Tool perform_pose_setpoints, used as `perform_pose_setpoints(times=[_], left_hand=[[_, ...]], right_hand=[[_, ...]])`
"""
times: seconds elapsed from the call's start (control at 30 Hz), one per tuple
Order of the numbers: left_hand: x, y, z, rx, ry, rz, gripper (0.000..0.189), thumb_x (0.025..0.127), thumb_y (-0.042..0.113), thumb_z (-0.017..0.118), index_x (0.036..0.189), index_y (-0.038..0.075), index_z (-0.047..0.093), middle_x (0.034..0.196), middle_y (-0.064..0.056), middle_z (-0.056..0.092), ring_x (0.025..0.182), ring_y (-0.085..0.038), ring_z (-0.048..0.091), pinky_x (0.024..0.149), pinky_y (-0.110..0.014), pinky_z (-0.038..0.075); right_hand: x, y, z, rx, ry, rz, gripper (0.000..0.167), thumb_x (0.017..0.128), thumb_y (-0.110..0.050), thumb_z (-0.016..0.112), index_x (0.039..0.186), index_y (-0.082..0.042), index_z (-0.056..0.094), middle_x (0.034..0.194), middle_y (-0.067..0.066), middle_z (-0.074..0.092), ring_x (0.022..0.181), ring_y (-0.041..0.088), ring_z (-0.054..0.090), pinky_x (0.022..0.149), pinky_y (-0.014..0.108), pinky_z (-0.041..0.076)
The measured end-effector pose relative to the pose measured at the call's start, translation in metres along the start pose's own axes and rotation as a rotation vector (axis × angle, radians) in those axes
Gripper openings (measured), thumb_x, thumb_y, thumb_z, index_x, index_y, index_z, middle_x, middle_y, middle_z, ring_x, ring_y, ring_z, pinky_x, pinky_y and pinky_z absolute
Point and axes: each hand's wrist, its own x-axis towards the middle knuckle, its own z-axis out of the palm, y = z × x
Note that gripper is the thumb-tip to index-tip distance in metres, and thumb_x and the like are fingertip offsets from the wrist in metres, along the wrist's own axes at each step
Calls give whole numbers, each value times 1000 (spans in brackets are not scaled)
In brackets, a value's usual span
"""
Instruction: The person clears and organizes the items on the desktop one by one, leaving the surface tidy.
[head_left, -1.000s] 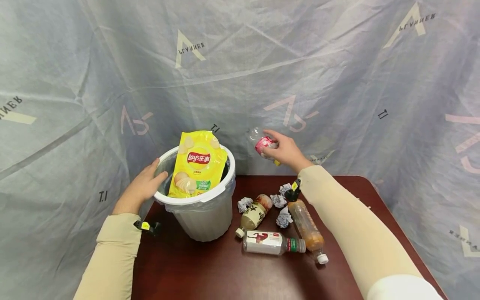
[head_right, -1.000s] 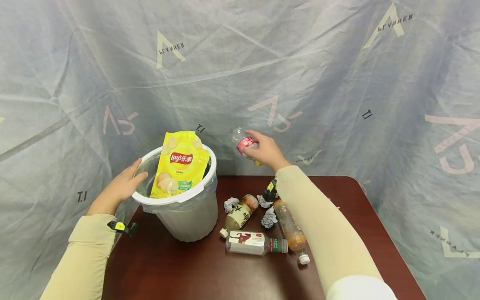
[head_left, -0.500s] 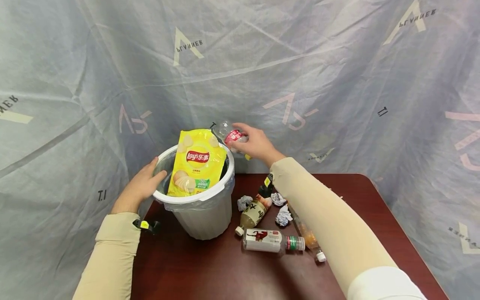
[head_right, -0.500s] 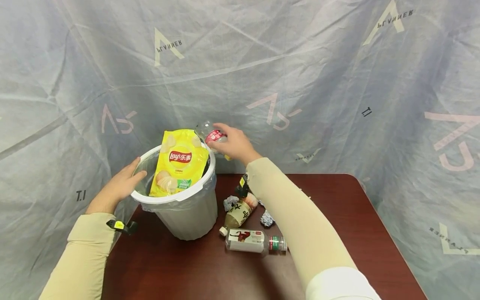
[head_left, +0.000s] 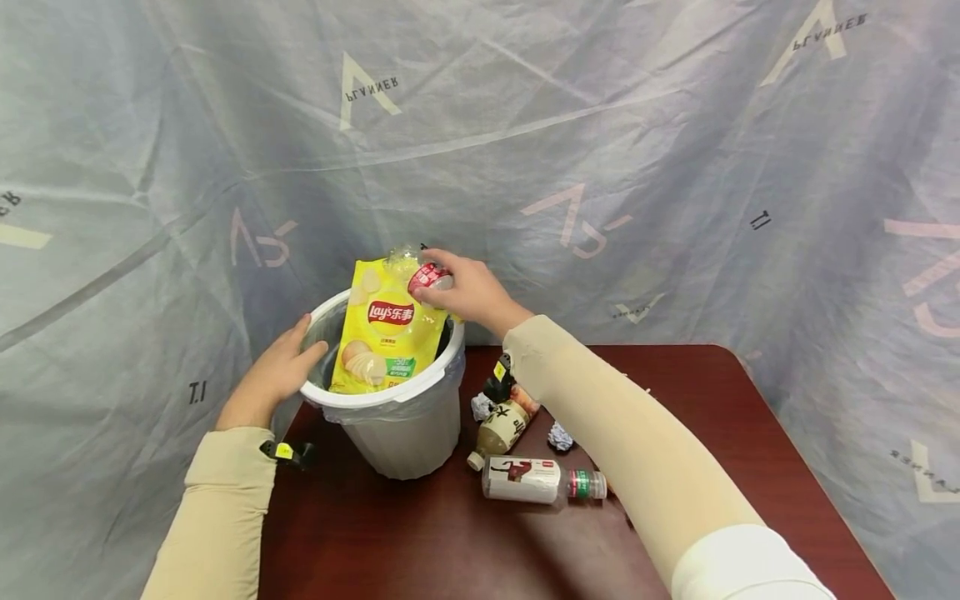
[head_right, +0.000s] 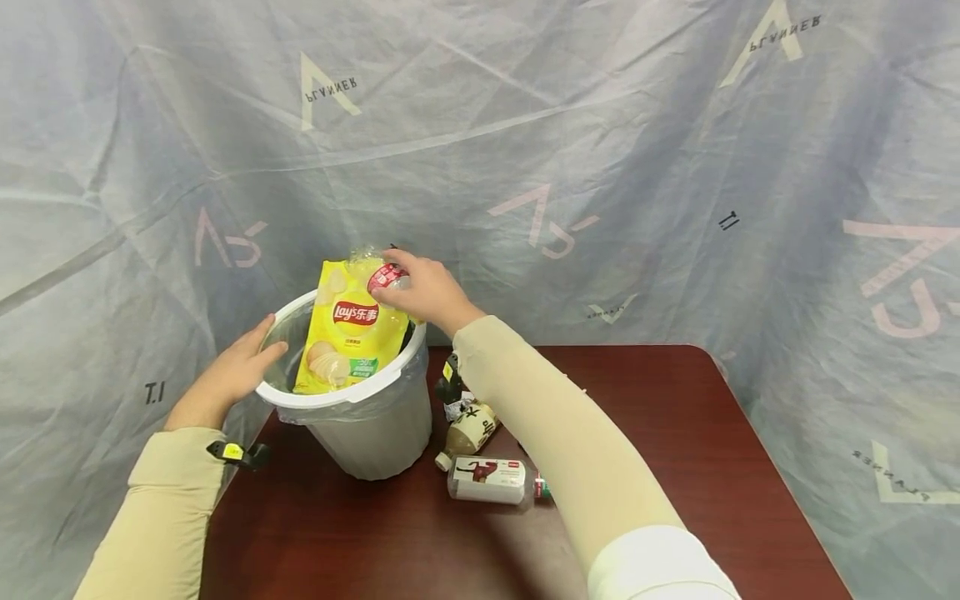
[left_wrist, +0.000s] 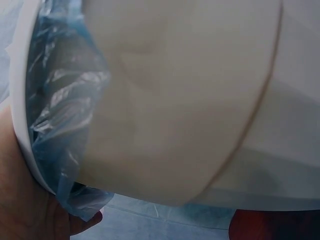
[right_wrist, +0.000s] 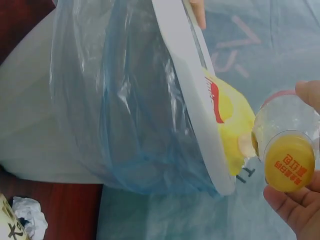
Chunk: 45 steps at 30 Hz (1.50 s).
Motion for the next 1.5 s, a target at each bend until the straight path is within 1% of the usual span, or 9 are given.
perform_pose_setpoints(times=[0.2,0.33,0.47,0.63,0.83,1.0,1.1,1.37,1.5], left_hand=[[-1,2,-1,-11,-3,-8,79,105,54,29,162,12,-6,163,-34,7,147,-57,11,113,-73,17],[-1,1,0,-18,4,-3,78,105,52,29,163,13,-5,163,-33,6,147,-56,11,113,-73,16],[-1,1,0,-14,14,20,76,106,50,30,163,12,-3,164,-32,7,147,-56,10,114,-72,14],[-1,0,-1,-8,19,30,77,106,51,30,163,11,-2,164,-32,8,147,-56,11,115,-71,14],[-1,0,-1,-3,13,31,77,106,53,29,163,12,-3,163,-33,8,147,-56,12,114,-72,15],[-1,0,-1,-9,13,26,77,106,51,30,163,12,-3,164,-32,8,147,-56,11,114,-72,15],[0,0,-1,-16,12,21,78,106,52,30,163,12,-3,164,-32,8,147,-56,11,114,-72,15],[0,-1,-2,-18,18,33,78,105,53,29,163,11,-3,163,-33,8,147,-56,12,114,-72,16],[-2,-1,-1,-20,9,23,77,106,52,29,163,12,-4,163,-34,7,146,-57,11,113,-73,16]], right_hand=[[-1,-7,6,22,37,6,75,91,-53,70,157,-30,40,145,9,51,121,25,59,97,44,52],[-4,-9,6,32,73,-14,73,94,-57,65,157,-33,37,151,10,43,124,28,58,95,47,53],[-6,-7,4,36,85,-32,68,96,-57,61,156,-35,39,151,8,43,123,24,58,92,42,55],[-9,4,0,65,95,-46,66,97,-56,59,155,-32,41,150,9,43,124,25,57,92,42,55],[-12,26,-8,47,144,-28,65,97,-56,60,155,-34,41,147,6,46,124,26,57,91,43,55],[-21,47,-21,42,156,-12,65,97,-51,62,155,-32,41,144,10,49,124,33,56,93,46,53],[-28,61,-31,3,162,7,65,98,-50,62,156,-31,40,144,12,50,122,31,56,95,47,52],[-59,110,-54,-23,180,69,64,98,-46,64,155,-31,41,143,11,53,120,29,58,96,49,52],[-79,138,-60,-32,174,80,64,98,-43,65,155,-26,42,141,13,53,119,33,58,95,50,53]])
